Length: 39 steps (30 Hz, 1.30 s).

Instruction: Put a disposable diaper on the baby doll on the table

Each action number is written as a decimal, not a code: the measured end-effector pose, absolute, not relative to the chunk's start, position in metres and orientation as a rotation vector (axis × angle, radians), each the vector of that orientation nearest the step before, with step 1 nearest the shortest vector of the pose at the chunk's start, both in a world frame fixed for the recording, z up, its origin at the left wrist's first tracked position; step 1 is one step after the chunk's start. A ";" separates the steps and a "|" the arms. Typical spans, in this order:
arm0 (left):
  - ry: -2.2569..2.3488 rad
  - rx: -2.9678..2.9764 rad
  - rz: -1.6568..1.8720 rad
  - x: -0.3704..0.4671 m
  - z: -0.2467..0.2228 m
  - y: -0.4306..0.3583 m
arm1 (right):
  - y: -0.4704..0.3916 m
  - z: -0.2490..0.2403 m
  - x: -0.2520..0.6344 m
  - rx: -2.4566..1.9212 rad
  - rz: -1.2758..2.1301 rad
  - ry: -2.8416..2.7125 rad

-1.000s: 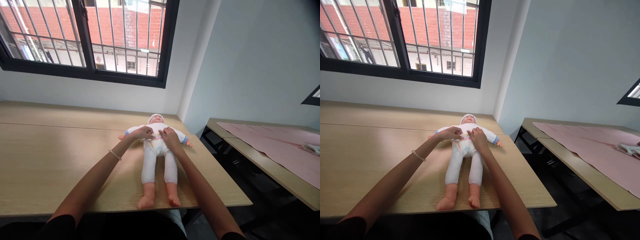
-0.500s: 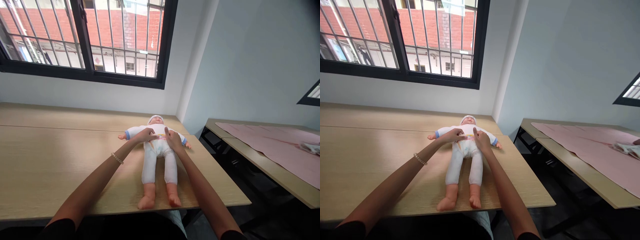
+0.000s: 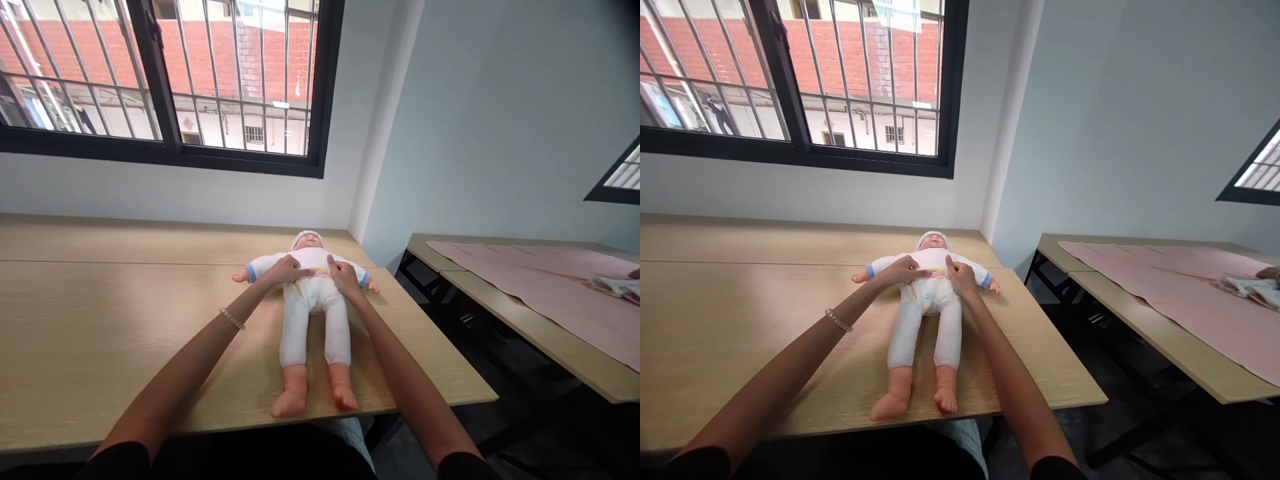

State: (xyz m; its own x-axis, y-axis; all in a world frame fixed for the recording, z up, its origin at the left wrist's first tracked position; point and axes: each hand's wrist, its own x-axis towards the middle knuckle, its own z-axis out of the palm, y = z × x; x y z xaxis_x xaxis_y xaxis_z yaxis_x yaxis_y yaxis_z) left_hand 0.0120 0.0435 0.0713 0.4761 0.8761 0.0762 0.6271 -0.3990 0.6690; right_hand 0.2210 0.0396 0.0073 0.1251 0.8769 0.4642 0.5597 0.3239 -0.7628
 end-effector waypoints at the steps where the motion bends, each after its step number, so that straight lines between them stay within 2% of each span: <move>1: 1.247 2.175 0.557 0.010 0.071 0.045 | 0.039 0.007 0.222 -1.374 0.339 -1.549; 5: 1.175 2.236 0.563 0.001 0.071 0.052 | 0.038 0.007 0.225 -1.423 0.245 -1.539; 18: 0.897 2.024 0.493 -0.010 0.066 0.061 | 0.045 -0.001 0.223 -1.344 0.561 -1.437; 32: 1.021 2.045 0.696 -0.005 0.075 0.047 | 0.040 0.009 0.220 -1.206 0.509 -1.507; 39: 1.056 2.167 0.582 0.009 0.073 0.037 | 0.030 0.017 0.208 -1.222 0.422 -1.663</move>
